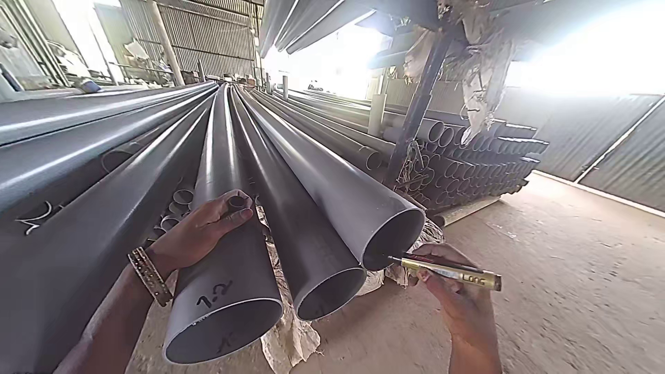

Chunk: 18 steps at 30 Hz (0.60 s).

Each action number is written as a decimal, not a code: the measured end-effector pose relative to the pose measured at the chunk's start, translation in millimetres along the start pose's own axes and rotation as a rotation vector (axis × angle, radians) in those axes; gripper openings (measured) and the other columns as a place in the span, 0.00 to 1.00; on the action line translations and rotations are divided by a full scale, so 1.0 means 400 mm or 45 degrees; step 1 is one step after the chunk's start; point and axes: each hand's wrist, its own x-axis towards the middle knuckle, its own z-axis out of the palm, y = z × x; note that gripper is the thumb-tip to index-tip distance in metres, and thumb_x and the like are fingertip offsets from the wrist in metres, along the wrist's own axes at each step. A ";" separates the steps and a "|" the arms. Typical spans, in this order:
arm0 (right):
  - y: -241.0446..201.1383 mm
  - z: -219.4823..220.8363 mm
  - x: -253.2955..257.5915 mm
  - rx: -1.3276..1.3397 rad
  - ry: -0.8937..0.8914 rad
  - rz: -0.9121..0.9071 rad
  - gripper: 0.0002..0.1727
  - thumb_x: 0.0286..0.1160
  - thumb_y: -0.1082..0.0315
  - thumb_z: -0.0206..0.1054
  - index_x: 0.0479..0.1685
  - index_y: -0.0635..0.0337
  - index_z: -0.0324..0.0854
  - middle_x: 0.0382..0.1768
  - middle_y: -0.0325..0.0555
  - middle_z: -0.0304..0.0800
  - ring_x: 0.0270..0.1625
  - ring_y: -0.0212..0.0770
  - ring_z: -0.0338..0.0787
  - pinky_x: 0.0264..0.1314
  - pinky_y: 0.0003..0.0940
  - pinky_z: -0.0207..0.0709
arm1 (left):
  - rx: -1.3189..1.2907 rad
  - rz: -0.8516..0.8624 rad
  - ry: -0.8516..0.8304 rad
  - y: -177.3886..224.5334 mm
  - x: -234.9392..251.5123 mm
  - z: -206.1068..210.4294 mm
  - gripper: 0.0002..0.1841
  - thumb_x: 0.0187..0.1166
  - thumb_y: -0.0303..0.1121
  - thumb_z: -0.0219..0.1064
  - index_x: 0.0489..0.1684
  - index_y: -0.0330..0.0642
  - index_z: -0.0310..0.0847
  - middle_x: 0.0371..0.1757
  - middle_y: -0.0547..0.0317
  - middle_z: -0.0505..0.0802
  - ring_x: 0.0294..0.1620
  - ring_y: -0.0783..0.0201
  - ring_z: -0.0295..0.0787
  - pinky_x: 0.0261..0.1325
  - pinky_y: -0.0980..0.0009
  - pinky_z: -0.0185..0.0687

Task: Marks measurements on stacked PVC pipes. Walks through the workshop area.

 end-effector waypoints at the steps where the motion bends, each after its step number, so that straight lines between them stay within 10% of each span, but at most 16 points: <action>1: 0.000 -0.002 0.000 -0.057 -0.026 -0.026 0.10 0.66 0.64 0.74 0.46 0.45 0.91 0.43 0.19 0.94 0.43 0.18 0.90 0.43 0.15 0.85 | 0.012 -0.001 0.002 0.001 0.000 0.000 0.06 0.85 0.29 0.56 0.43 0.47 0.79 0.31 0.74 0.84 0.34 0.87 0.80 0.41 0.87 0.75; 6: 0.007 -0.013 0.000 -0.181 -0.175 -0.118 0.11 0.66 0.62 0.73 0.46 0.50 0.91 0.47 0.23 0.94 0.54 0.17 0.89 0.58 0.14 0.83 | -0.015 0.009 -0.011 -0.001 0.001 -0.001 0.06 0.86 0.30 0.55 0.40 0.49 0.77 0.30 0.75 0.83 0.33 0.87 0.79 0.38 0.88 0.73; 18: 0.013 -0.013 0.007 -0.226 -0.214 -0.118 0.12 0.64 0.66 0.71 0.45 0.57 0.91 0.45 0.27 0.93 0.52 0.14 0.87 0.54 0.11 0.81 | -0.020 0.031 -0.012 -0.008 0.002 -0.001 0.05 0.85 0.29 0.56 0.40 0.49 0.77 0.29 0.76 0.82 0.32 0.88 0.78 0.38 0.89 0.73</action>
